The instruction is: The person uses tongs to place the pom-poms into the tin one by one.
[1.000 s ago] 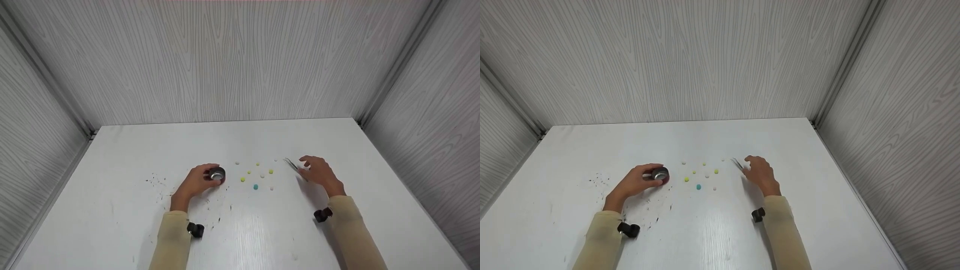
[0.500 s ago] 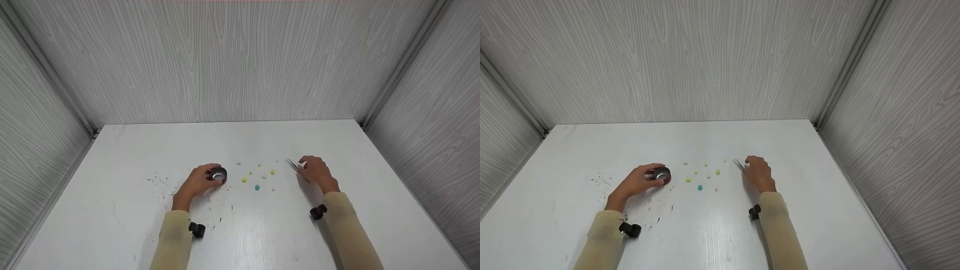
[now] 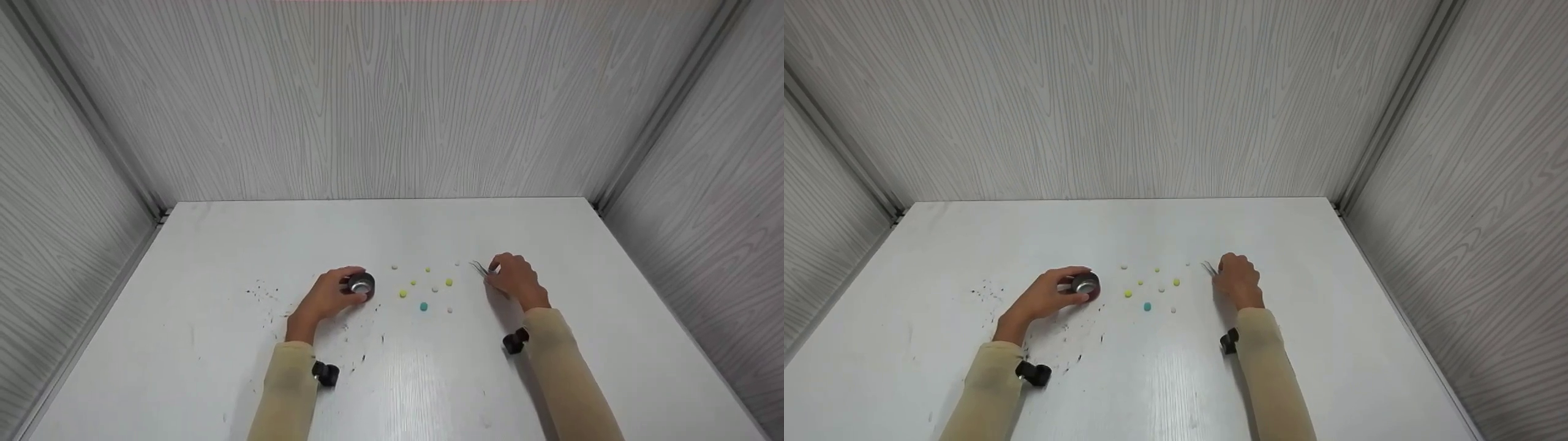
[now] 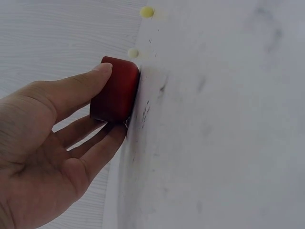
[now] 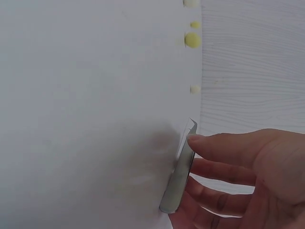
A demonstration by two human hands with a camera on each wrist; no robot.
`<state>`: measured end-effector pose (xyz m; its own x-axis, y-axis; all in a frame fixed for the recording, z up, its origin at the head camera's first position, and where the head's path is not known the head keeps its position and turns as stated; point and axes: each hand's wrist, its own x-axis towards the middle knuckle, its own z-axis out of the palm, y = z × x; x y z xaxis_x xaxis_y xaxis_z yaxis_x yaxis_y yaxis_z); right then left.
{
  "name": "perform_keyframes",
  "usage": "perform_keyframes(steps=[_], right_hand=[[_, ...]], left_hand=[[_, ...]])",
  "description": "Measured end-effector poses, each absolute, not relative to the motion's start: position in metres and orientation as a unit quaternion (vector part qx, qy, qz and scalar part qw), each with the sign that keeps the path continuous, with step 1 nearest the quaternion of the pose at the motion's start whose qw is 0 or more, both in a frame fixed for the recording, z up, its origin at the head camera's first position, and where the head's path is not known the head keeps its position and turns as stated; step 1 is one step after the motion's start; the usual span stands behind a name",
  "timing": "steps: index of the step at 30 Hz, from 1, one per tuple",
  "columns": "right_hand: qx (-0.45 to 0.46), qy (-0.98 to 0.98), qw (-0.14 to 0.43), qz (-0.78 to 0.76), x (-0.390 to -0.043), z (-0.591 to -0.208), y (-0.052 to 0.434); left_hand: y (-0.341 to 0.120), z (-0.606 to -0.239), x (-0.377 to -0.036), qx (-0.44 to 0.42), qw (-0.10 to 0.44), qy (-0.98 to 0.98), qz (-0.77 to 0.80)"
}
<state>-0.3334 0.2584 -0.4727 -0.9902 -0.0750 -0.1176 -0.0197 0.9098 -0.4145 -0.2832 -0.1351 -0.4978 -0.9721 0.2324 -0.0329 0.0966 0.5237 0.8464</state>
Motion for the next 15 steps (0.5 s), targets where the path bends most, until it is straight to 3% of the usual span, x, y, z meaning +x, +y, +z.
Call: perform_keyframes(steps=[15], right_hand=[[-0.008, 0.979, 0.067, -0.194, -0.3396, -0.4735, 0.2547]], left_hand=[[-0.1351, -0.4969, -0.2838, 0.101, 0.07, 0.872, 0.475]])
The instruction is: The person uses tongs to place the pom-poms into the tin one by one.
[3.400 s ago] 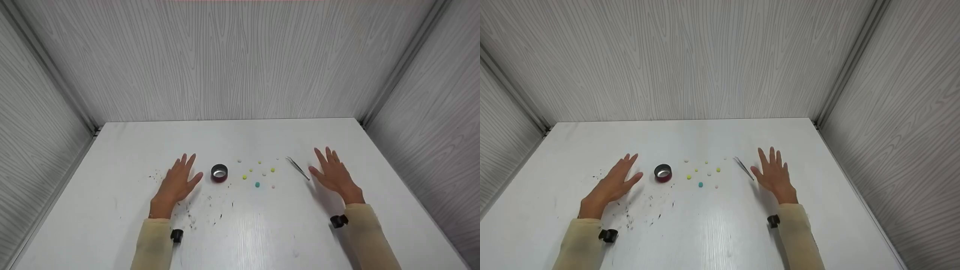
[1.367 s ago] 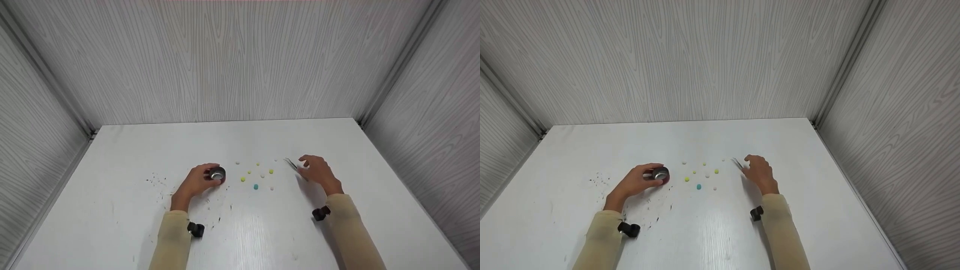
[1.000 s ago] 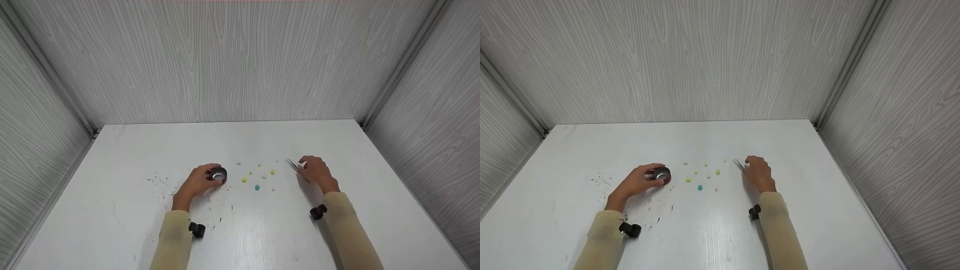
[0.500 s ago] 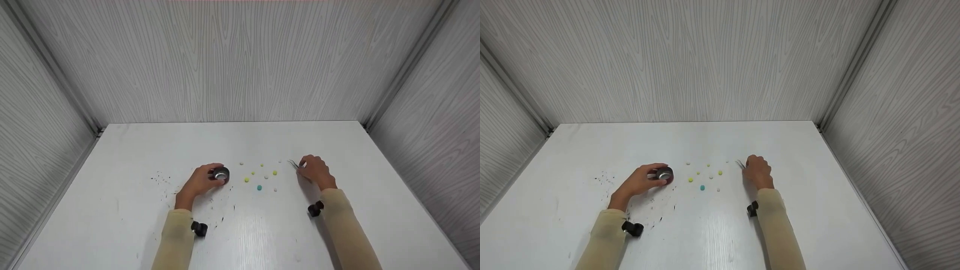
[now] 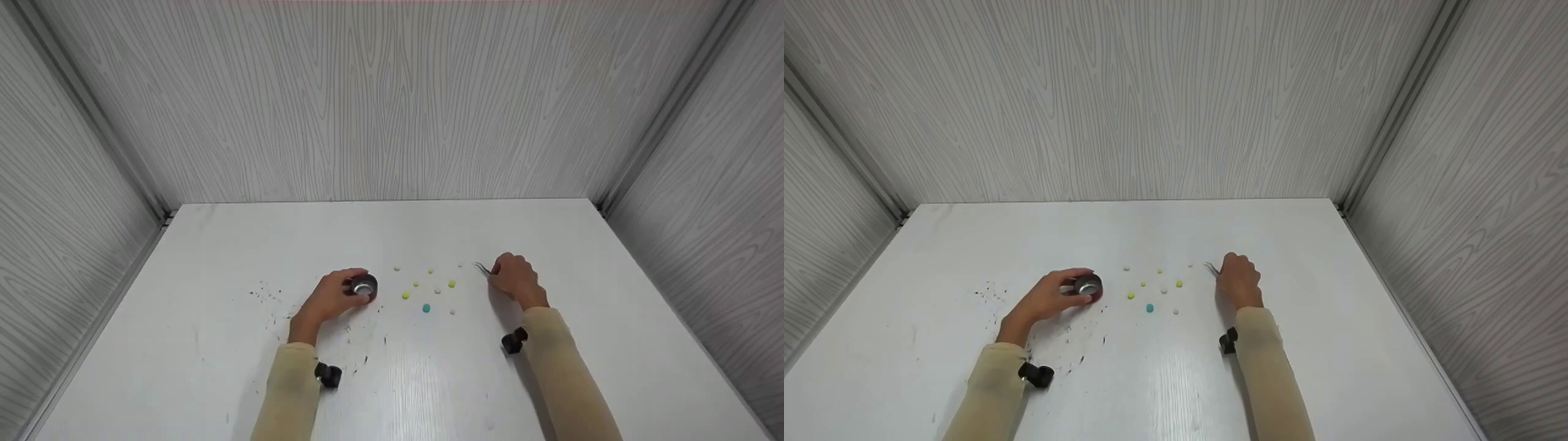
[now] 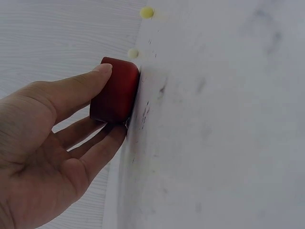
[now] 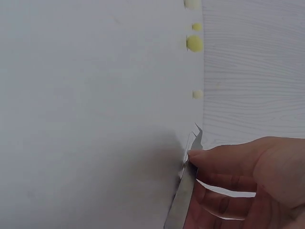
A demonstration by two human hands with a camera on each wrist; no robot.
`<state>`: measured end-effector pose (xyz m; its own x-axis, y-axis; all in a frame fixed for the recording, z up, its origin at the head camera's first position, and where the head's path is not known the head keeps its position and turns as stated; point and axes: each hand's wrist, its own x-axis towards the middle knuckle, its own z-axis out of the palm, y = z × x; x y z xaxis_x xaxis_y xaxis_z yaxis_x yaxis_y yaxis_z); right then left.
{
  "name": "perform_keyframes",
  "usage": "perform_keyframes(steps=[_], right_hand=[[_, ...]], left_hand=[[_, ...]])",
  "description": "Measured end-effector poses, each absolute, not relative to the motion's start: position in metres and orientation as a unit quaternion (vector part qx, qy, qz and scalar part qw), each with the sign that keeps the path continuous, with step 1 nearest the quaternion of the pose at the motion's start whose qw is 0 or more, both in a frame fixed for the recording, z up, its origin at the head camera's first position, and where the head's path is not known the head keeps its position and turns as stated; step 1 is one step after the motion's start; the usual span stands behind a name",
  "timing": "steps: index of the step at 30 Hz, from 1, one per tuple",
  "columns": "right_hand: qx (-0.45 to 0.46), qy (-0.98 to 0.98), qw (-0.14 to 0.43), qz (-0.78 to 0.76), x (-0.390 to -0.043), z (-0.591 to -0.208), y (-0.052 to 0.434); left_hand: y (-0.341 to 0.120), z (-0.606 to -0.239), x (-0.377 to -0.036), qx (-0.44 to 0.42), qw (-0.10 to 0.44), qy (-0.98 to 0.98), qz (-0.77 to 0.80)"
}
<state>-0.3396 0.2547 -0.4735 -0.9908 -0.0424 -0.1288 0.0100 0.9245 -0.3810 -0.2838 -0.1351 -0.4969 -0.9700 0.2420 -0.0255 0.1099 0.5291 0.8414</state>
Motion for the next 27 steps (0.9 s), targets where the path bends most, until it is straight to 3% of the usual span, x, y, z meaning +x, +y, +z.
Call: perform_keyframes(steps=[11, 27], right_hand=[[-0.012, 0.972, 0.084, -0.217, -0.337, -0.471, 0.258], [-0.089, 0.95, 0.023, -0.299, -0.327, -0.465, 0.249]], left_hand=[[-0.136, -0.496, -0.284, 0.11, 0.07, 0.868, 0.48], [-0.136, -0.496, -0.285, 0.101, 0.074, 0.87, 0.476]])
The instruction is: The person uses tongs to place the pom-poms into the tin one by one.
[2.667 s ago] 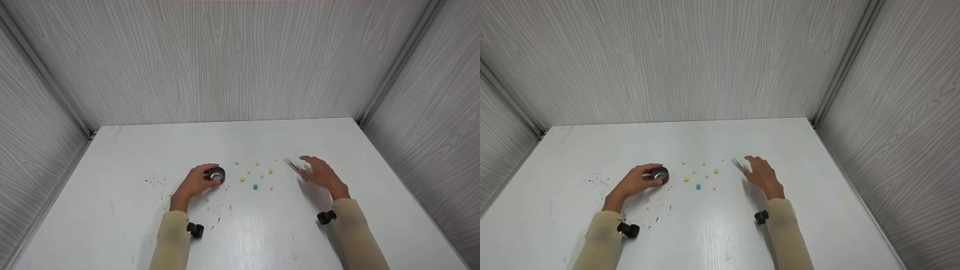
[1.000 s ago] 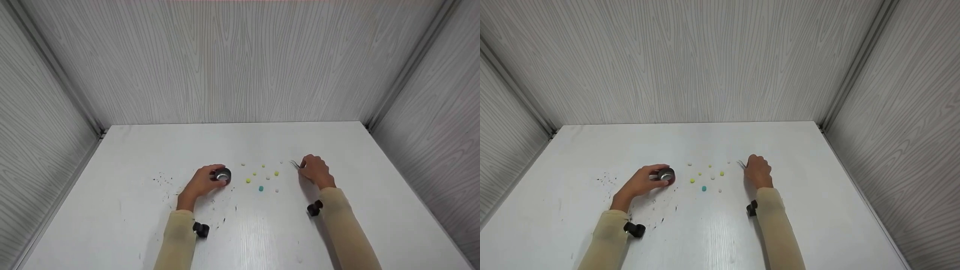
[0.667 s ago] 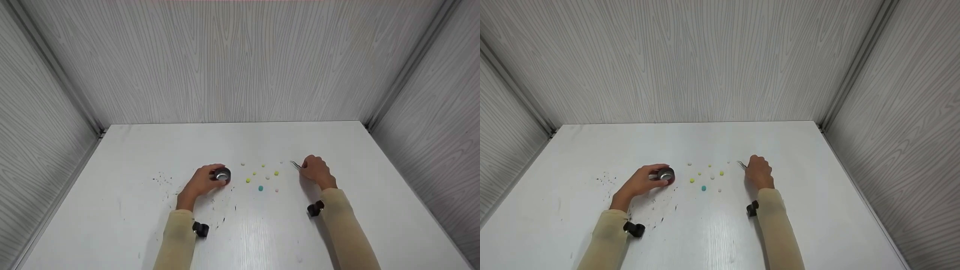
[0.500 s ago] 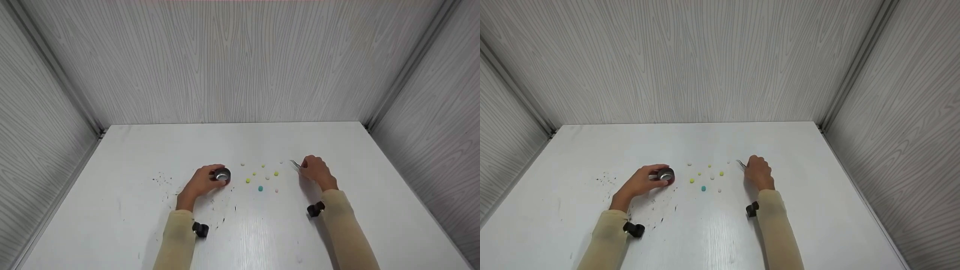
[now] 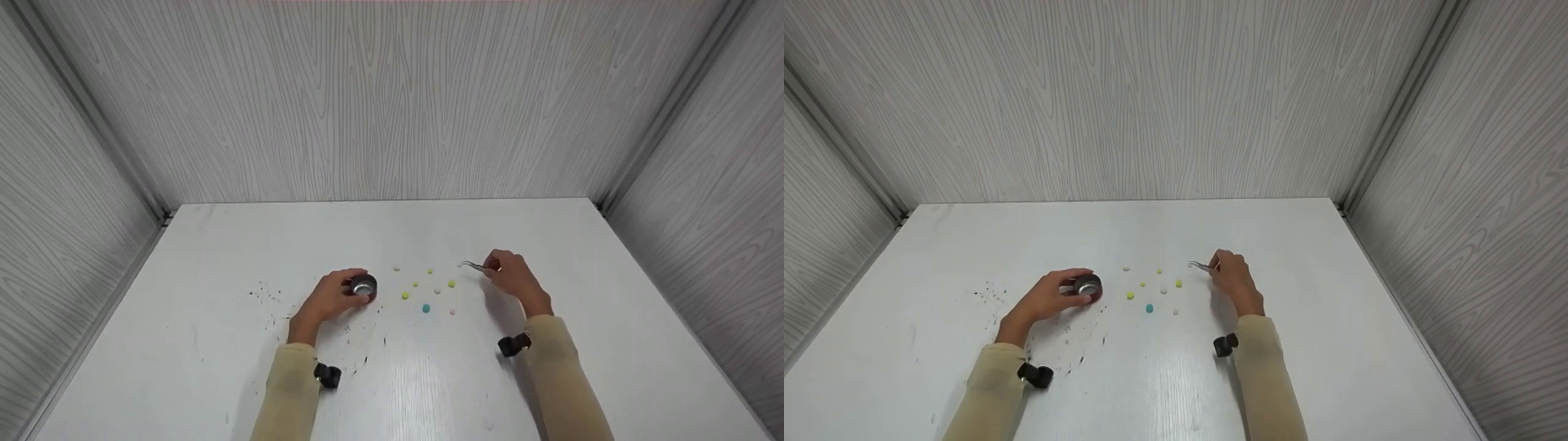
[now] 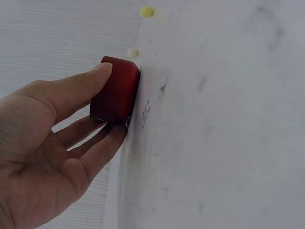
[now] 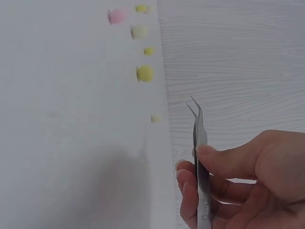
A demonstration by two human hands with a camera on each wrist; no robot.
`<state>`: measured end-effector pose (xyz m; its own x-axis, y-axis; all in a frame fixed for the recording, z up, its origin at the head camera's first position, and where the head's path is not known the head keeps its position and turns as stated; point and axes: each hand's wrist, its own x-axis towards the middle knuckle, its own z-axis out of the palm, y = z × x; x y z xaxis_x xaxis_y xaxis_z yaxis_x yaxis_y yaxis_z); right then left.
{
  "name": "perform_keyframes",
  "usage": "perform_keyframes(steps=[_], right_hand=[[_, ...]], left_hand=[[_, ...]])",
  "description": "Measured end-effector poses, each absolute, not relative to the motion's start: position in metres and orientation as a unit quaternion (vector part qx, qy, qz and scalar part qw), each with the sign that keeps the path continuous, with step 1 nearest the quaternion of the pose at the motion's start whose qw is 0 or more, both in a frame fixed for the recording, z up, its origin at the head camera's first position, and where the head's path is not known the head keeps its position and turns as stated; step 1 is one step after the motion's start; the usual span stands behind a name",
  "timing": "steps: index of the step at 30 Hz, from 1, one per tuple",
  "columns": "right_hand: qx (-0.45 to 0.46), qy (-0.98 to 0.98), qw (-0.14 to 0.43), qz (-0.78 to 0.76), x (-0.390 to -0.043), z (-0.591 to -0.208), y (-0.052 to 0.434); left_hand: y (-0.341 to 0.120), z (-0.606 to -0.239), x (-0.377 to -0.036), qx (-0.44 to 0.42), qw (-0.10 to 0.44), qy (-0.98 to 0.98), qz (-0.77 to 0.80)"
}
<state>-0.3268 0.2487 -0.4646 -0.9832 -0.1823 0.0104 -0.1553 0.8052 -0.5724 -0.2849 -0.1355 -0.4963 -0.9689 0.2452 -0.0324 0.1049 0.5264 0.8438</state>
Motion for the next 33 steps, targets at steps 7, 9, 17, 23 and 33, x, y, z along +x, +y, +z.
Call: perform_keyframes(steps=[7, 9, 17, 23, 33], right_hand=[[-0.136, 0.939, -0.004, -0.315, -0.324, -0.466, 0.252], [-0.146, 0.938, -0.005, -0.314, -0.324, -0.466, 0.251], [-0.176, 0.934, -0.008, -0.311, -0.325, -0.471, 0.248], [-0.18, 0.933, -0.008, -0.31, -0.327, -0.477, 0.243], [-0.167, 0.937, 0.008, -0.307, -0.33, -0.48, 0.245]], left_hand=[[-0.134, -0.497, -0.285, 0.101, 0.073, 0.877, 0.465], [-0.134, -0.497, -0.285, 0.103, 0.072, 0.878, 0.462], [-0.134, -0.497, -0.284, 0.1, 0.074, 0.878, 0.461], [-0.135, -0.499, -0.285, 0.093, 0.074, 0.878, 0.463], [-0.137, -0.5, -0.286, 0.107, 0.071, 0.869, 0.478]])
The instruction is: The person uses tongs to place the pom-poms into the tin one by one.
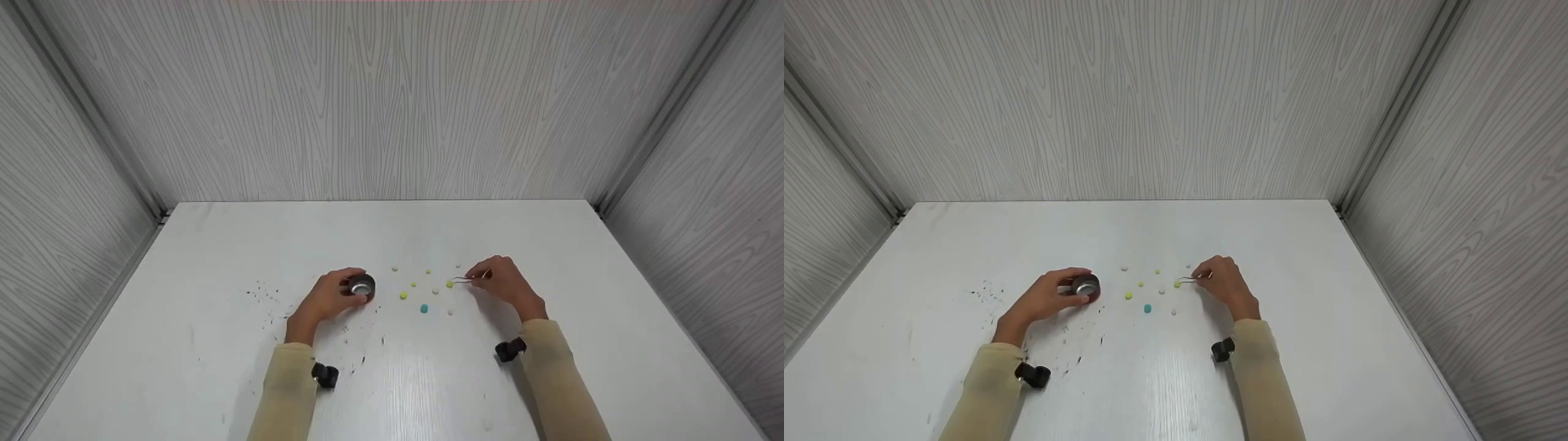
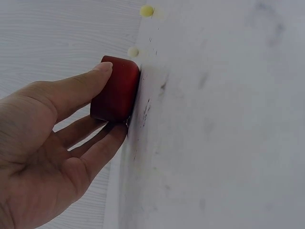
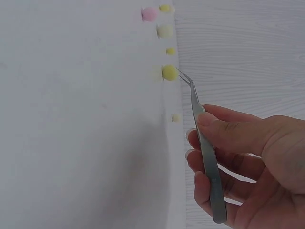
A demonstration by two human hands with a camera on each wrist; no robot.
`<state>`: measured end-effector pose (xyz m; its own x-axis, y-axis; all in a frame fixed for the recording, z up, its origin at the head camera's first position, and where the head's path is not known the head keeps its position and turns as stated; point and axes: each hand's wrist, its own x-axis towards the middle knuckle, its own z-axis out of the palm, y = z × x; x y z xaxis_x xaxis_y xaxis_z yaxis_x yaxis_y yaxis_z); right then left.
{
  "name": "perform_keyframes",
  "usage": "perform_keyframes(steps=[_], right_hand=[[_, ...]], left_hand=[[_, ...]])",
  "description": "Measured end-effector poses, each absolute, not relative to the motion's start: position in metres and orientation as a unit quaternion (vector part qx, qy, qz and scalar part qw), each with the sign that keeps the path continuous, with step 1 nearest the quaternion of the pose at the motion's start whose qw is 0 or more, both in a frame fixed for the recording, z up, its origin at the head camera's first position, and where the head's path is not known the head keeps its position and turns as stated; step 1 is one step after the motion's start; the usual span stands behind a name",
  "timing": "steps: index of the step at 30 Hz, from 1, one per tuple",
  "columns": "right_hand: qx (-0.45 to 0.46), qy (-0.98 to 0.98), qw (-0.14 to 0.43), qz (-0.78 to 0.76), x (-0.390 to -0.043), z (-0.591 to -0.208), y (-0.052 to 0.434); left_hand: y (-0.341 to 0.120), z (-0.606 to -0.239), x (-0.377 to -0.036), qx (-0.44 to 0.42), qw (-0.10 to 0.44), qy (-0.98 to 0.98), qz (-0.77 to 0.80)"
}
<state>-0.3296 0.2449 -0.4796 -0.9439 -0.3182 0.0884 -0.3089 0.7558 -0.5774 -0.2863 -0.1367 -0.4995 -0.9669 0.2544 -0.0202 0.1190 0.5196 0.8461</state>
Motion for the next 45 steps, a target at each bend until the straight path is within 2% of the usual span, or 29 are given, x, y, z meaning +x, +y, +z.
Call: perform_keyframes(steps=[6, 17, 25, 36, 45], right_hand=[[-0.155, 0.94, 0.022, -0.301, -0.331, -0.481, 0.246], [-0.173, 0.938, 0.001, -0.301, -0.329, -0.482, 0.246], [-0.166, 0.937, 0.008, -0.306, -0.329, -0.479, 0.245], [-0.19, 0.933, -0.021, -0.305, -0.324, -0.471, 0.238], [-0.194, 0.931, -0.015, -0.307, -0.324, -0.468, 0.222]], left_hand=[[-0.138, -0.498, -0.284, 0.111, 0.074, 0.867, 0.479], [-0.139, -0.499, -0.284, 0.113, 0.071, 0.871, 0.473], [-0.138, -0.498, -0.285, 0.119, 0.063, 0.871, 0.472], [-0.137, -0.496, -0.283, 0.111, 0.067, 0.875, 0.466], [-0.138, -0.498, -0.283, 0.11, 0.066, 0.871, 0.474]])
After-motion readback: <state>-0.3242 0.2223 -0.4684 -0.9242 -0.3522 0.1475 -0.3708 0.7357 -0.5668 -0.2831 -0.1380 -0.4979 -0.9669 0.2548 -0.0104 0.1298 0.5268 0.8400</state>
